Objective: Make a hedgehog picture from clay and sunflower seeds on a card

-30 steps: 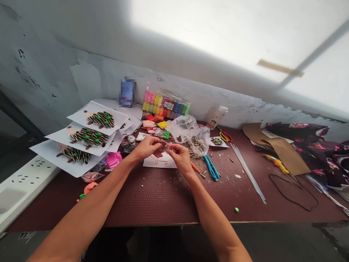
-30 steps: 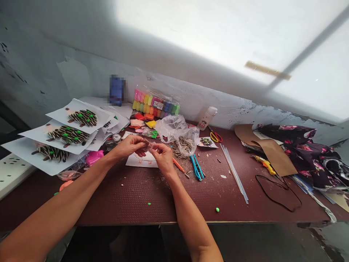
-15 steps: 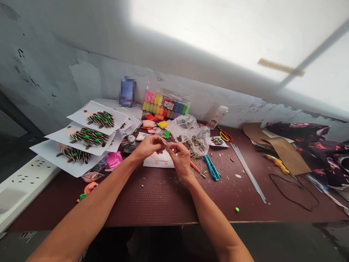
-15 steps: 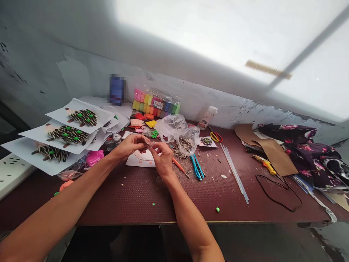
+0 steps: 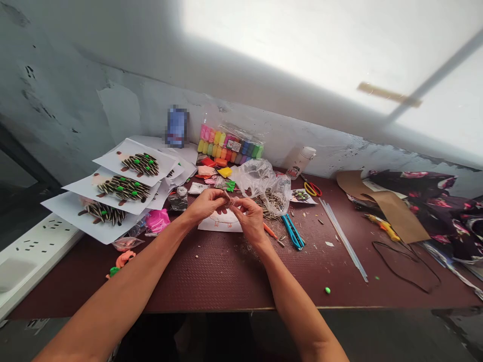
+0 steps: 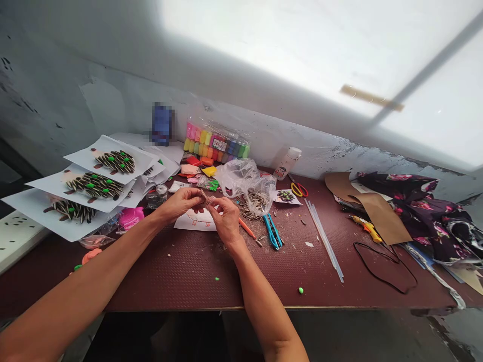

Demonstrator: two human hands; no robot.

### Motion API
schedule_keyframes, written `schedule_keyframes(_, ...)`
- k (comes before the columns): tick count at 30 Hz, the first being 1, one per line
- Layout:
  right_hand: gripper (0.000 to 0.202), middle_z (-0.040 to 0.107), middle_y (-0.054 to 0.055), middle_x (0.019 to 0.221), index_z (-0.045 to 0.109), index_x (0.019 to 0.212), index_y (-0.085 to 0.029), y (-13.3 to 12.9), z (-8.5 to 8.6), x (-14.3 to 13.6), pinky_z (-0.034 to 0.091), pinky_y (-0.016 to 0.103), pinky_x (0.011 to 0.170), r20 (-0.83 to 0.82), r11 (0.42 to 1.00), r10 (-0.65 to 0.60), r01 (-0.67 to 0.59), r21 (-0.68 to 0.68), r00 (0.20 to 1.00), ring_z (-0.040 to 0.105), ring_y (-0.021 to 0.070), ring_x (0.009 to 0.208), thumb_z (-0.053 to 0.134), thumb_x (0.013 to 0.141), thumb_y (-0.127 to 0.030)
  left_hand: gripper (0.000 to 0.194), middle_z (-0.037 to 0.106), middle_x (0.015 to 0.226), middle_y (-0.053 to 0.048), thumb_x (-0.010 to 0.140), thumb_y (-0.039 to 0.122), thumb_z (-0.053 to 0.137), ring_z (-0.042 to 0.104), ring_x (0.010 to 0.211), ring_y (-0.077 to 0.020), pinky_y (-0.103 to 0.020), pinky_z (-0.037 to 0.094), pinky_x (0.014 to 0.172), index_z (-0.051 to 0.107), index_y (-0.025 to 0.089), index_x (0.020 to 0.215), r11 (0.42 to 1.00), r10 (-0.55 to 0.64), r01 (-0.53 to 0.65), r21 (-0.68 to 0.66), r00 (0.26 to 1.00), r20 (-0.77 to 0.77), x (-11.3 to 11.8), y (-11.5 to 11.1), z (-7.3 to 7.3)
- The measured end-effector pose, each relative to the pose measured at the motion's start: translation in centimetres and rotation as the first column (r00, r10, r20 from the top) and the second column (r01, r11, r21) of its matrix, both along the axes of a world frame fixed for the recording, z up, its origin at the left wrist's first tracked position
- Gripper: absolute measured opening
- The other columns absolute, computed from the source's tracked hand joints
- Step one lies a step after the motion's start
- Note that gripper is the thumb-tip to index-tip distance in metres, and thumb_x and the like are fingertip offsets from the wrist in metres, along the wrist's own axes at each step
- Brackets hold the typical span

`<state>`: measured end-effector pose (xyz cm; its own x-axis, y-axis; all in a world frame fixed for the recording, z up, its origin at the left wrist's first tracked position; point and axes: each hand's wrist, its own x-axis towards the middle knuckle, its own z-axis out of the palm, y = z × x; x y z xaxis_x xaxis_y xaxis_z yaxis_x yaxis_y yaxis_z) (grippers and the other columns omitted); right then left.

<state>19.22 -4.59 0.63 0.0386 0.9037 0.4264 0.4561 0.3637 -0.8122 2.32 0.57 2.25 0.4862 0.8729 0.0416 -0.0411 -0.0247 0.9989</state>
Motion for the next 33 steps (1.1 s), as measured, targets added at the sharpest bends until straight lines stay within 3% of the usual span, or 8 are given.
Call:
schedule_keyframes(8,0.012,0.068,0.001,0.077,0.075,0.081,-0.022,-0.06,0.06,-0.17,0.044,0.027,0.066,0.049,0.999,-0.020,0.022,-0.038,0.999,0.052,0.0140,0.065,0.071,0.084,-0.033,0.035,0.067,0.077,0.000,0.063,0.032,0.081,0.060,0.060,-0.0112,-0.025,0.049,0.056,0.058,0.017,0.084,0.998,0.067,-0.067,-0.007,0.993,0.098,0.16,-0.24,-0.07)
schedule_keyframes(15,0.010,0.068,0.000,0.075,0.072,0.078,-0.022,-0.15,0.23,-0.18,0.043,0.027,0.068,0.102,1.000,0.028,-0.028,0.003,0.994,0.055,0.0138,0.065,0.067,0.085,-0.027,0.028,0.064,0.071,0.002,0.065,0.025,0.077,0.055,0.053,-0.0088,-0.022,0.044,0.050,0.058,0.016,0.083,0.998,0.070,-0.070,0.000,0.998,-0.003,-0.17,0.00,-0.05)
schedule_keyframes(18,0.013,0.068,0.000,0.075,0.072,0.078,-0.022,-0.17,0.27,-0.11,0.044,0.027,0.069,0.132,1.000,0.016,-0.016,0.002,0.991,0.057,0.0146,0.067,0.064,0.086,-0.025,0.039,0.064,0.073,0.003,0.066,0.025,0.077,0.056,0.053,-0.0089,-0.022,0.045,0.049,0.062,0.015,0.101,0.998,0.056,-0.056,-0.015,0.998,0.014,-0.20,0.03,-0.06)
schedule_keyframes(21,0.015,0.071,0.001,0.079,0.073,0.082,-0.022,-0.25,0.40,0.00,0.046,0.028,0.072,0.137,1.000,0.002,-0.001,-0.005,0.991,0.060,0.0159,0.071,0.061,0.089,-0.025,0.049,0.067,0.082,0.001,0.070,0.029,0.078,0.062,0.060,-0.0109,-0.025,0.052,0.057,0.063,0.016,0.115,0.999,-0.035,0.036,-0.020,0.997,0.066,-0.29,-0.04,0.20)
schedule_keyframes(25,0.014,0.069,0.003,0.085,0.075,0.083,-0.023,-0.31,0.60,0.13,0.047,0.029,0.074,0.135,0.999,-0.027,0.021,0.040,0.991,0.060,0.0163,0.075,0.062,0.089,-0.026,0.041,0.069,0.084,-0.003,0.069,0.039,0.084,0.067,0.067,-0.0144,-0.030,0.057,0.066,0.068,0.014,0.098,0.995,-0.097,0.098,-0.023,0.994,0.046,-0.50,-0.15,0.59)
schedule_keyframes(28,0.013,0.066,0.003,0.086,0.076,0.084,-0.024,-0.25,0.55,0.16,0.048,0.030,0.078,0.135,0.998,-0.039,0.032,0.054,0.990,0.061,0.0173,0.080,0.064,0.090,-0.026,0.044,0.072,0.087,-0.004,0.068,0.044,0.085,0.068,0.072,-0.0160,-0.032,0.058,0.072,0.070,0.014,0.097,0.993,-0.114,0.114,-0.020,0.993,0.043,-0.48,-0.26,0.61)
schedule_keyframes(33,0.010,0.067,0.005,0.095,0.076,0.082,-0.025,-0.32,0.43,-0.14,0.049,0.034,0.087,0.115,0.994,-0.061,0.050,0.101,0.992,0.063,0.0196,0.092,0.068,0.088,-0.023,0.041,0.072,0.081,-0.005,0.065,0.046,0.088,0.066,0.067,-0.0147,-0.030,0.058,0.068,0.068,0.014,0.081,0.999,-0.050,0.050,-0.005,0.996,0.072,0.14,-0.24,0.11)
